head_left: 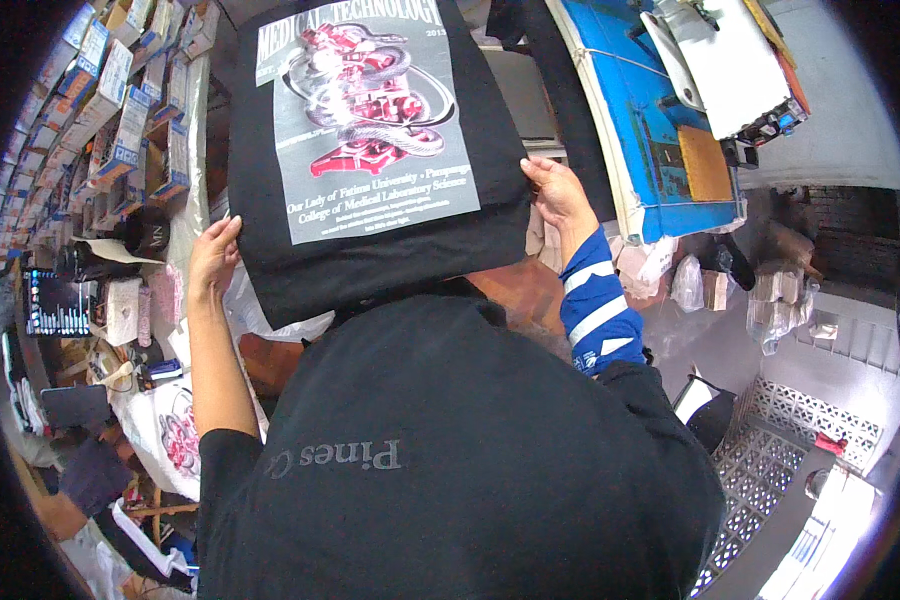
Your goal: The person places a black t-shirt on a heat press, aligns a transfer sheet with a medical technology design, and closes the press to apply the print. They then remove the finished t-shirt and repeat the process with another shirt.
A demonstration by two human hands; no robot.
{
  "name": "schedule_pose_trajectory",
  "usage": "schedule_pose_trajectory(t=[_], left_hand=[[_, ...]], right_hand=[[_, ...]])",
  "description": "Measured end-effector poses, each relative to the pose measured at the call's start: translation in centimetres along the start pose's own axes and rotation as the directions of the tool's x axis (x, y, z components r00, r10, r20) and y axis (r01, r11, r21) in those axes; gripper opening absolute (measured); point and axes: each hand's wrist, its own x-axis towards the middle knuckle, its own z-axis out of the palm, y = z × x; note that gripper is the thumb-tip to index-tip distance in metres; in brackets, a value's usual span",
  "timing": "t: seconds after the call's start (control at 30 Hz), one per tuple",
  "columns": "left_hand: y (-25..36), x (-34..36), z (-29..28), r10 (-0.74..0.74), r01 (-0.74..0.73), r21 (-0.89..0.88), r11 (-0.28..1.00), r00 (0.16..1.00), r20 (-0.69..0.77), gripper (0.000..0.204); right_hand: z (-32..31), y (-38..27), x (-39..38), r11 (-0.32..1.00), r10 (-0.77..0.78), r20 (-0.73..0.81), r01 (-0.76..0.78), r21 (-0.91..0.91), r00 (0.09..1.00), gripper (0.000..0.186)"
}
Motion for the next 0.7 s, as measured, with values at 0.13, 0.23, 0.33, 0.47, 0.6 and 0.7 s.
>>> schedule_pose_trajectory(t=[0.13, 0.23, 0.33, 0.47, 0.6, 0.7], left_hand=[[0.4, -2.0, 0.2, 0.032, -0.025, 0.056, 0.998, 0.992, -0.125, 0.028], [0.7, -2.0, 0.1, 0.049, -0.031, 0.169, 0.985, 0.993, -0.105, 0.03], [0.9, -2.3, 0.8, 0.026, -0.022, 0.051, 0.998, 0.995, -0.092, 0.028], [0.4, -2.5, -0.4, 0.021, -0.024, -0.038, 0.999, 0.996, -0.082, 0.026], [-0.5, -2.3, -1.4, 0.017, -0.016, 0.002, 1.0, 0.996, -0.086, 0.03], [-0.9, -2.2, 1.1, 0.463, -0.243, 0.633, 0.735, 0.862, -0.207, 0.014]], right_hand=[[1.0, 0.1, -0.7, 0.993, -0.002, -0.042, -0.003, -0.116, 0.999, 0.042], [0.6, -0.3, -1.5, 0.939, -0.105, -0.126, 0.057, -0.339, 0.986, 0.047], [0.3, -0.4, -1.7, 0.992, -0.064, -0.156, 0.046, -0.118, 0.986, 0.035], [-0.3, 0.1, -0.9, 0.997, -0.042, -0.12, 0.034, -0.064, 0.992, 0.032], [-0.1, 0.4, -0.6, 0.998, -0.018, -0.086, 0.013, -0.061, 0.996, 0.034], [0.6, 1.2, -0.3, 0.743, -0.381, -0.215, 0.159, -0.65, 0.899, 0.028]])
